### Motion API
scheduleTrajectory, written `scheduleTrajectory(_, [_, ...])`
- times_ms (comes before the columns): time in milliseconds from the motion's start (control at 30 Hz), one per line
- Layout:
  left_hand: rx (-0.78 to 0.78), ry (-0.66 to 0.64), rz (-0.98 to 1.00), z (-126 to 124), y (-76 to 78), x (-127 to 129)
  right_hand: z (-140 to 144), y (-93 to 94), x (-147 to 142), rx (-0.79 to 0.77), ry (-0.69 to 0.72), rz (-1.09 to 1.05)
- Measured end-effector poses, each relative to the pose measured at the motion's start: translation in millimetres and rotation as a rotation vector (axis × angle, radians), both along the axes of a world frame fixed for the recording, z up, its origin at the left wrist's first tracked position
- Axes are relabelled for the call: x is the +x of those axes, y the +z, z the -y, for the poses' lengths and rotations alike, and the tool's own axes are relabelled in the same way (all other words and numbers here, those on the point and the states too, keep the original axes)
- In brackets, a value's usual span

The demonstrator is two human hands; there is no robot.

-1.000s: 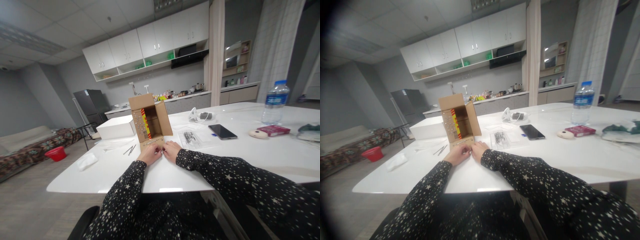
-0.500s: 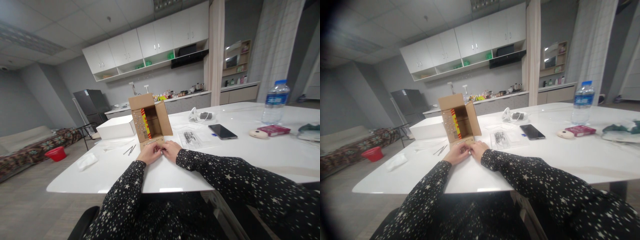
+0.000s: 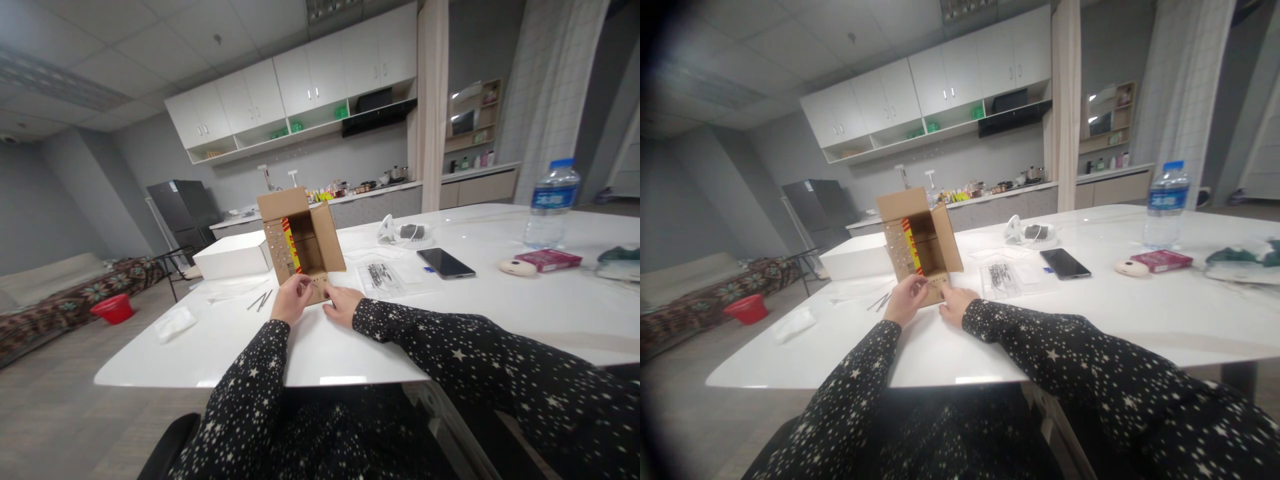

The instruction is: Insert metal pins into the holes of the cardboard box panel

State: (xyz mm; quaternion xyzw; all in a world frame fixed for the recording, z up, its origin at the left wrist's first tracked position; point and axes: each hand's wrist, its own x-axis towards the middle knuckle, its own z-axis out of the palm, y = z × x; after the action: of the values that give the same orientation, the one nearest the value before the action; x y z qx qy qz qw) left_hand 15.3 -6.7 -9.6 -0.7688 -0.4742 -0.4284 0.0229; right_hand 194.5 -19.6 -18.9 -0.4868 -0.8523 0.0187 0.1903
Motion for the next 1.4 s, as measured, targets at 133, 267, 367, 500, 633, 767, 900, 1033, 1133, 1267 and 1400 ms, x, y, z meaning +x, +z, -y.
scheduleTrajectory(133, [0.017, 0.019, 0.015, -2, 0.4, -2, 1, 1.4, 0, -0.001, 0.062, 0.045])
scheduleTrajectory(267, [0.044, 0.045, 0.032, -4, 1.4, -2, 0, 1.0, 1, 0.018, 0.09, 0.064])
scheduleTrajectory(367, [0.057, 0.063, 0.032, -6, 1.3, -2, -1, -0.2, 1, 0.031, 0.087, 0.079])
scheduleTrajectory(500, [0.058, 0.073, 0.022, -9, 0.1, -2, -2, -1.2, 1, 0.044, 0.087, 0.086])
scheduleTrajectory(633, [0.089, 0.072, 0.002, -11, -1.2, -3, 0, 0.7, 1, 0.031, 0.098, 0.096])
scheduleTrajectory(767, [0.14, 0.098, -0.058, -14, -2.8, -3, 3, 3.7, 0, 0.011, 0.079, 0.109])
scheduleTrajectory(900, [0.205, 0.117, -0.157, -17, -4.7, -2, 4, 5.3, -2, -0.02, 0.044, 0.119])
scheduleTrajectory(1033, [0.238, 0.137, -0.207, -19, -5.2, 0, 4, 5.8, -3, -0.017, 0.048, 0.123])
scheduleTrajectory(1133, [0.233, 0.162, -0.212, -20, -4.6, 0, 4, 5.6, -3, -0.026, 0.035, 0.132])
scheduleTrajectory(1267, [0.232, 0.183, -0.238, -21, -4.3, 1, 3, 4.8, -4, -0.022, 0.036, 0.129])
scheduleTrajectory(1400, [0.241, 0.204, -0.312, -22, -5.6, 1, 3, 4.1, -5, -0.02, 0.033, 0.133])
